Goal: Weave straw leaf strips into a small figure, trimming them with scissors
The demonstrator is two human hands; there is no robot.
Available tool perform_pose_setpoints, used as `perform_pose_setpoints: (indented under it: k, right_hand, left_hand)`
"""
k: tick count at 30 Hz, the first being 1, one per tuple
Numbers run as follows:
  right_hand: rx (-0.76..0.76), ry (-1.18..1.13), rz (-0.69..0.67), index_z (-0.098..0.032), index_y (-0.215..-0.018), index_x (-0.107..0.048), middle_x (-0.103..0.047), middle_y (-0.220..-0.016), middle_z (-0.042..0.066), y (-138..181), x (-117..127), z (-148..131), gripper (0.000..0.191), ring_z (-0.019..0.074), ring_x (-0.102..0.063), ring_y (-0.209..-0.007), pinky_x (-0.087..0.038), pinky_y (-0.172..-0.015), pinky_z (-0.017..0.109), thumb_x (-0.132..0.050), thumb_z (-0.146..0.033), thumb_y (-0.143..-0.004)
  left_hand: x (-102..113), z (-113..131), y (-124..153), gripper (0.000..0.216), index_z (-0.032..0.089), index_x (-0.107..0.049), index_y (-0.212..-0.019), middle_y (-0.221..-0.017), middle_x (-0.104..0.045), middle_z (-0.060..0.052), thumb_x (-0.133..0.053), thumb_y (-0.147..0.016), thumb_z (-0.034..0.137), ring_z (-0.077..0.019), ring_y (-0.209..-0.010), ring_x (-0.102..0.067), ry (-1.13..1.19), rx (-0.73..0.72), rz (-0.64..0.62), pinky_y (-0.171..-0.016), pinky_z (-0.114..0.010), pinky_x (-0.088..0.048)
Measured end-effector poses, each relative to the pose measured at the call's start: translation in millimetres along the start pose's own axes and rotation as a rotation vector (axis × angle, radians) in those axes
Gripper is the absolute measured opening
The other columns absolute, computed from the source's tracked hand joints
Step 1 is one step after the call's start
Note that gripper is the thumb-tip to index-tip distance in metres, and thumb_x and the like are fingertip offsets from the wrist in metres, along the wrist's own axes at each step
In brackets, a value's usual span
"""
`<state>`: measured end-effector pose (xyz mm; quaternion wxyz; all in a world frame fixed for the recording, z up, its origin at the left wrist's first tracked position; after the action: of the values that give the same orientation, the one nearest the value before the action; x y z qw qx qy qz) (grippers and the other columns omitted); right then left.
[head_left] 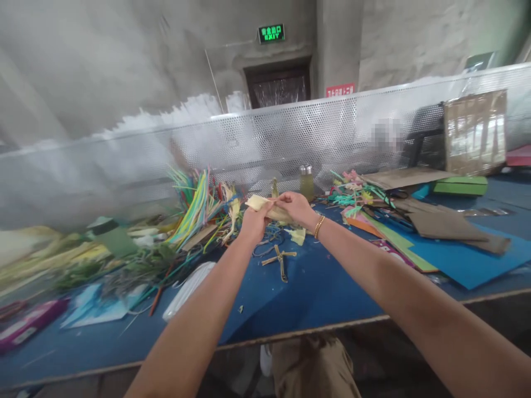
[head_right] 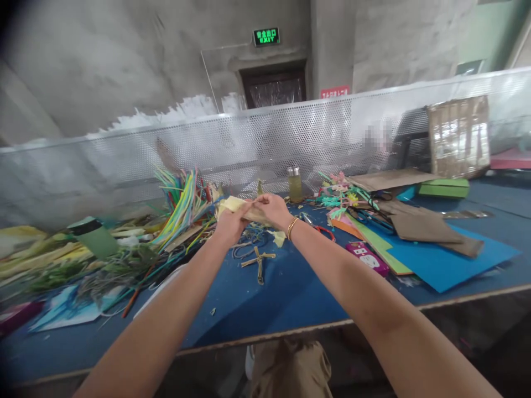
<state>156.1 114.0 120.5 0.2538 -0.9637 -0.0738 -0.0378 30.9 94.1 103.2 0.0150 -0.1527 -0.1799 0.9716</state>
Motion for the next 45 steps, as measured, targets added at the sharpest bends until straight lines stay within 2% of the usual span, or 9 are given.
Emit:
perform_pose_setpoints:
  k: [6, 14, 20, 22, 26, 31, 35, 42, 45]
  right_hand:
    - [0.065, 0.072, 0.088, -0.016, -0.078, -0.059, -0.062, -0.071, -0.001, 0.3, 24.0, -17.9, 0.011, 0.0113, -0.055, -0.065, -0.043, -0.065, 0.024, -0.058, -0.027, -0.076]
    - [0.407, 0.444, 0.131, -0.019, -0.076, -0.063, -0.066, -0.084, 0.004, 22.3, 45.9, -72.9, 0.006, 0.0177, -0.058, -0.087, -0.042, -0.083, 0.032, -0.061, -0.024, -0.077]
    - [-0.4, -0.078, -0.023, -0.016, -0.076, -0.059, -0.066, -0.077, 0.012, 45.8, 25.5, 19.5, 0.045, 0.0197, -0.062, -0.068, -0.048, -0.063, 0.032, -0.043, -0.056, -0.086]
    - [-0.56, -0.293, -0.2, -0.016, -0.077, -0.059, -0.065, -0.074, 0.01, 61.7, -4.6, 41.4, 0.048, 0.0196, -0.062, -0.067, -0.05, -0.062, 0.032, -0.04, -0.059, -0.085]
    - [-0.399, -0.188, 0.008, -0.017, -0.074, -0.057, -0.059, -0.065, 0.001, 56.4, 9.5, 52.5, 0.013, 0.0137, -0.054, -0.059, -0.044, -0.057, 0.025, -0.056, -0.029, -0.077]
    - [-0.138, 0.333, 0.097, -0.016, -0.062, -0.053, -0.053, -0.06, -0.001, 44.5, 30.0, 42.0, 0.012, 0.0119, -0.046, -0.06, -0.033, -0.055, 0.023, -0.049, -0.015, -0.073]
    - [0.025, 0.515, -0.061, -0.018, -0.071, -0.061, -0.061, -0.07, 0.003, 48.4, 6.8, 30.8, 0.019, 0.0151, -0.052, -0.064, -0.035, -0.059, 0.025, -0.047, -0.024, -0.082]
    - [0.033, 0.688, -0.193, -0.019, -0.052, -0.057, -0.055, -0.054, 0.005, 62.5, -7.6, 20.2, 0.035, 0.0136, -0.044, -0.051, -0.03, -0.052, 0.027, -0.049, -0.025, -0.085]
    - [-0.11, 0.584, -0.23, -0.018, -0.054, -0.06, -0.051, -0.049, 0.001, 63.0, 0.5, 22.5, 0.033, 0.0114, -0.043, -0.048, -0.028, -0.049, 0.025, -0.051, -0.024, -0.084]
  left_hand:
    - [9.9, 31.9, -2.6, 0.029, 0.015, -0.064, -0.077, -0.063, -0.057, 0.002, -0.074, -0.064, 0.038, -0.0083, -0.051, -0.041, -0.421, -0.126, 0.011, -0.05, -0.022, -0.029]
    - [-19.9, 100.8, 32.1, 0.02, 0.018, -0.066, -0.077, -0.075, -0.061, -0.003, -0.057, -0.084, 0.034, -0.0173, -0.074, -0.055, -1.192, -0.769, 0.073, -0.07, -0.028, -0.04]
    - [-32.7, 76.9, 65.9, 0.029, 0.023, -0.07, -0.101, -0.099, -0.063, -0.007, -0.046, -0.087, 0.016, -0.0185, -0.093, -0.058, -1.26, -0.93, 0.03, -0.083, -0.03, -0.045]
    - [-43.3, 45.8, 69.2, 0.028, 0.025, -0.07, -0.1, -0.103, -0.063, -0.006, -0.049, -0.085, 0.016, -0.0188, -0.096, -0.058, -1.342, -0.881, -0.166, -0.083, -0.03, -0.046]
    - [-45.5, 7.0, 72.3, 0.031, 0.023, -0.069, -0.104, -0.116, -0.061, -0.008, -0.046, -0.084, 0.014, -0.0213, -0.109, -0.056, -1.267, -0.758, -0.395, -0.095, -0.036, -0.044]
    - [-5.2, -5.5, 38.4, 0.026, 0.018, -0.066, -0.102, -0.106, -0.065, -0.009, -0.055, -0.084, 0.033, -0.0207, -0.09, -0.063, -0.742, -0.295, -0.068, -0.08, -0.035, -0.051]
    - [-15.4, -52.1, 11.9, 0.027, 0.015, -0.065, -0.085, -0.073, -0.065, -0.005, -0.066, -0.076, 0.04, -0.0192, -0.069, -0.063, -0.35, 0.154, -0.095, -0.064, -0.033, -0.052]
    - [36.2, -23.1, -64.9, 0.028, 0.018, -0.053, -0.063, -0.049, -0.042, 0.001, -0.046, -0.09, 0.022, -0.0137, -0.05, -0.051, -0.389, 0.096, 0.207, -0.05, -0.029, -0.048]
    - [53.4, 0.6, -86.5, 0.023, 0.012, -0.063, -0.09, -0.08, -0.061, -0.005, -0.049, -0.092, 0.031, -0.019, -0.074, -0.061, -0.467, -0.009, 0.193, -0.065, -0.035, -0.053]
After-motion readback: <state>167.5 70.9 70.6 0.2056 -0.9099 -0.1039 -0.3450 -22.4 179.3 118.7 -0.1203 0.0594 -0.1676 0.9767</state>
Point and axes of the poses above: each hand's wrist, its own y-axis away from the middle knuckle, its own x-axis out of the back of the hand, z = x × y, the point moved 9 cm from there along -y, towards the middle knuckle
